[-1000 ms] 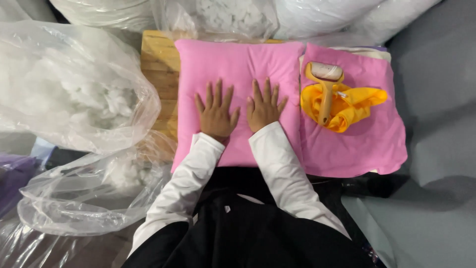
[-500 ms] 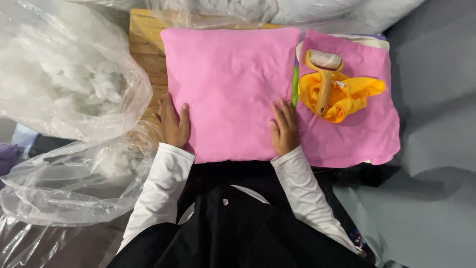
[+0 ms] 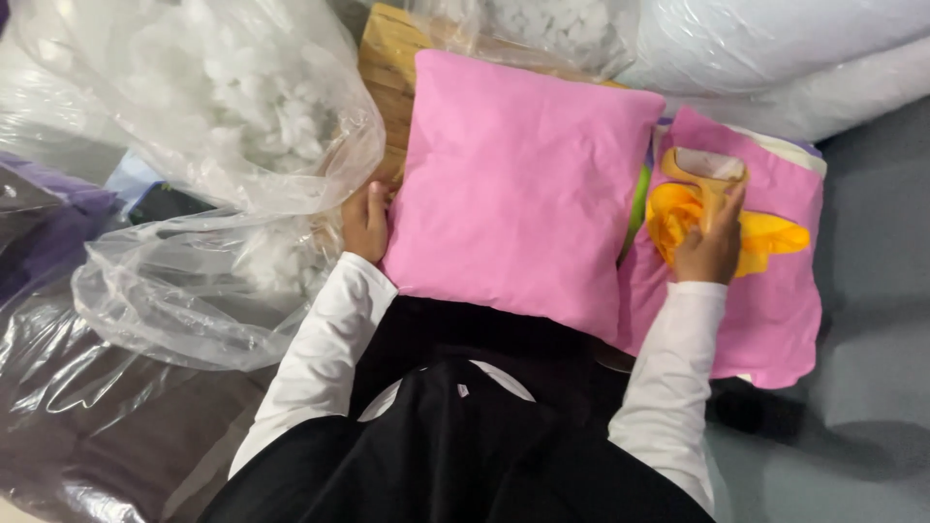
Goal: The person cleans a pink pillow with a lint roller, places it inside a clear plastic bag, presses out the air, and wipes the exterior of the bag with a yellow cloth.
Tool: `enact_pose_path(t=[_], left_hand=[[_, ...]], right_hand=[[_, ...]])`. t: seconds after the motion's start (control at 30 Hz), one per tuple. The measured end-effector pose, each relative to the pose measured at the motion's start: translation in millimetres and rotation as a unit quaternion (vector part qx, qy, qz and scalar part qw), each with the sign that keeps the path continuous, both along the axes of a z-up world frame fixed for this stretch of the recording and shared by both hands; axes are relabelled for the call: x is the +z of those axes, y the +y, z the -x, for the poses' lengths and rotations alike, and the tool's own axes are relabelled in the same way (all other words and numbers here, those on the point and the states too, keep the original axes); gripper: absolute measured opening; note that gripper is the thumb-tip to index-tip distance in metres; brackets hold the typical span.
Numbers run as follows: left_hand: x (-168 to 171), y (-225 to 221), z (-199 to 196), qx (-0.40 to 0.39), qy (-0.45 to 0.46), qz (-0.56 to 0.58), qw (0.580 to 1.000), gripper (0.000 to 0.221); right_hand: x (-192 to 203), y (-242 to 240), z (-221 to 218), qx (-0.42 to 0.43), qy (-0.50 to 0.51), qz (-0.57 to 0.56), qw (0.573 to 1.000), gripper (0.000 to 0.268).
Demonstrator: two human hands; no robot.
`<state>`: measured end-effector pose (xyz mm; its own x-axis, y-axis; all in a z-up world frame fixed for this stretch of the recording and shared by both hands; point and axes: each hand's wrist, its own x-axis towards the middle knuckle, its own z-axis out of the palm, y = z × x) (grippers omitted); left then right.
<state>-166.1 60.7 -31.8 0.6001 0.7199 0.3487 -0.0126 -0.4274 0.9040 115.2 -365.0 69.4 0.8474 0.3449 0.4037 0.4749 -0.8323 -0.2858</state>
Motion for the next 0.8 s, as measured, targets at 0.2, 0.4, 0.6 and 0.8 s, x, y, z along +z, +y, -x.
enact_pose_path(t=[0.2,0.4,0.6,0.8], left_hand=[[11.9,-11.1,-28.3,0.064,0.062,-0.147,0.985,0.029],[22.4,-15.5,-25.2,0.064,0.013,-0.107,0.992,0.043],[17.1,-12.1,-28.1,0.055,0.080,-0.150,0.984,0.041],[-27.0,-9.6,-39.9,0.124,0.144,-0.259,0.947,0.032]], right_hand=[[79.2,87.0,78.2,0.228,-0.139,-0.082,0.960,0.046],[24.7,200.4,139.3,0.235,-0.035,-0.034,0.971,0.053],[-52.9,304.3,94.5,0.164,0.048,0.096,0.981,0.051],[-77.4,355.4,53.5,0.144,0.123,0.108,0.976,0.060]])
